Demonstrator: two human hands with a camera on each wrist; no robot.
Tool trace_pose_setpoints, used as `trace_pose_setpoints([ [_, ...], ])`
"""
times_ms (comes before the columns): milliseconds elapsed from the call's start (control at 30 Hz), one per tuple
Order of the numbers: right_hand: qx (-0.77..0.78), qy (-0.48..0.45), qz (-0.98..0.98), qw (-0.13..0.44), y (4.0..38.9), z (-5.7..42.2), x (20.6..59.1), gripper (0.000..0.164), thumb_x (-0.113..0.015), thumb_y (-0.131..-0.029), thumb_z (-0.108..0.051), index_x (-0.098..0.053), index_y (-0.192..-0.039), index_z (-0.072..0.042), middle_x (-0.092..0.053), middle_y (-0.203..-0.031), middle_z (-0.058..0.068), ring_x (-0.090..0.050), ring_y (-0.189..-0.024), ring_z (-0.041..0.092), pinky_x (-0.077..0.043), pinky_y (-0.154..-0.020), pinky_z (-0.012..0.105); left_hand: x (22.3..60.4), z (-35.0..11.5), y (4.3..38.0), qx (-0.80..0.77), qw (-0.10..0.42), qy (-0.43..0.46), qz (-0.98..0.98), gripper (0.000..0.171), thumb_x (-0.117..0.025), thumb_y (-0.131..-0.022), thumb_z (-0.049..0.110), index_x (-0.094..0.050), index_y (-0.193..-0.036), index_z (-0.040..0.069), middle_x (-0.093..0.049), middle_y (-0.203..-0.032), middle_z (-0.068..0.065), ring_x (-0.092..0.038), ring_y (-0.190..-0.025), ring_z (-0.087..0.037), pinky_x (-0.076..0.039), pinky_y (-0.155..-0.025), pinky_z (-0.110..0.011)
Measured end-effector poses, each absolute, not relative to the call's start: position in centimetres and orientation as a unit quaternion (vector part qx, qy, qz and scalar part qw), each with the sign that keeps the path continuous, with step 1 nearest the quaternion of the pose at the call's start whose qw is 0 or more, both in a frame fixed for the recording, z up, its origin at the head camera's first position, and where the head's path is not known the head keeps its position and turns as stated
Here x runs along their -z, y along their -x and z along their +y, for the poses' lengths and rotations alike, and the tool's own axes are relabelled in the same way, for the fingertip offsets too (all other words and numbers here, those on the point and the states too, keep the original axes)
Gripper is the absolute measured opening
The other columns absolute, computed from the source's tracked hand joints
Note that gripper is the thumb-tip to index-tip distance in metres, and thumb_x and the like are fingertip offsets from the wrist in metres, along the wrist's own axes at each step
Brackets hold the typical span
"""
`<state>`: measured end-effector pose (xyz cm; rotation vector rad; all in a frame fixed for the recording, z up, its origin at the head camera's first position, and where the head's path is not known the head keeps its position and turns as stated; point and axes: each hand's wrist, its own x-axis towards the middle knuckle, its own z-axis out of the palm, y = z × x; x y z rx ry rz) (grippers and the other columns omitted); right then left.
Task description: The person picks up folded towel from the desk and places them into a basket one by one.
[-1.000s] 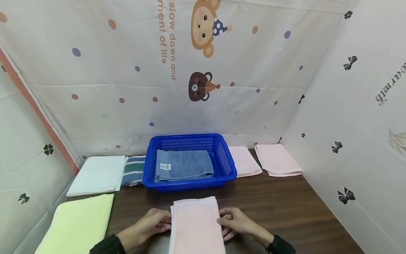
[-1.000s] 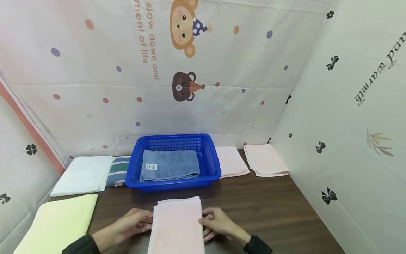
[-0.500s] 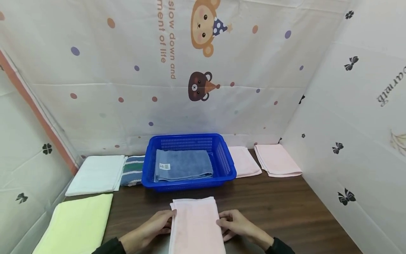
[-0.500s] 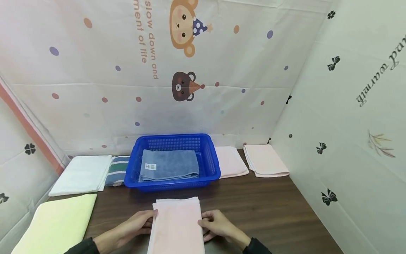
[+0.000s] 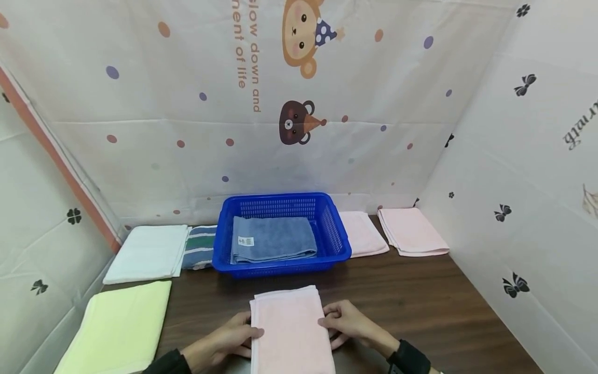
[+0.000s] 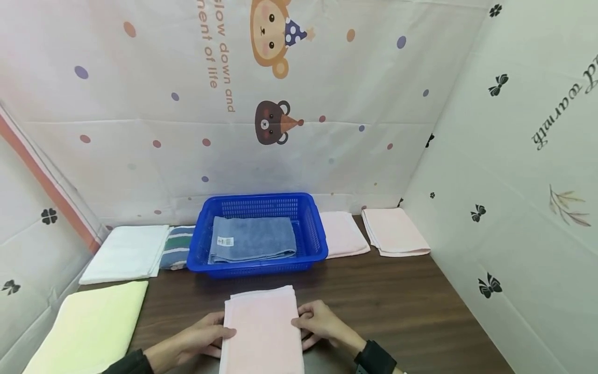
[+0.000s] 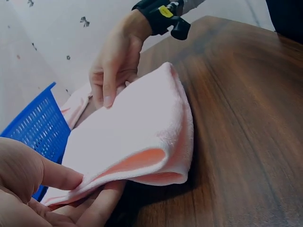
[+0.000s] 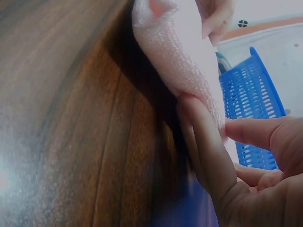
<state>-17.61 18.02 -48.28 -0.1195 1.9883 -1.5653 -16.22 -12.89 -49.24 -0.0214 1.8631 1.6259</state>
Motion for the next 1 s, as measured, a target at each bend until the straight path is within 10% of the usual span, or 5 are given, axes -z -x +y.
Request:
trace_pose_setpoints([
  [533,0.603,0.081,0.742,0.282,17.1,17.8,47.3,0.031,-0.060,-0.101,-0.007,-0.059,-0.125,0.014,-0.074,-0.093,0.008,-0.072,-0.079,0.016,-0.064,-0.063,0.037,48.4,-13.0,15.6,-0.637,0.356,-0.010,0.684,0.054,-0.054,-0.101,0.004,-0.033,-0.146,-0.015,-0.070,-0.108,-0.011,-0.068,-0.095,-0.018,-0.062,-0.085,-0.042],
  [1000,0.575,0.156,0.789,0.150,21.4,17.8,37.7,0.041,-0.058,-0.103,-0.011,-0.052,-0.135,0.015,-0.070,-0.105,0.026,-0.072,-0.077,0.014,-0.064,-0.065,0.040,36.1,-15.7,21.0,-0.644,0.354,-0.146,0.663,0.047,-0.062,-0.099,0.006,-0.045,-0.142,-0.005,-0.073,-0.111,-0.012,-0.072,-0.102,-0.023,-0.060,-0.093,-0.043],
])
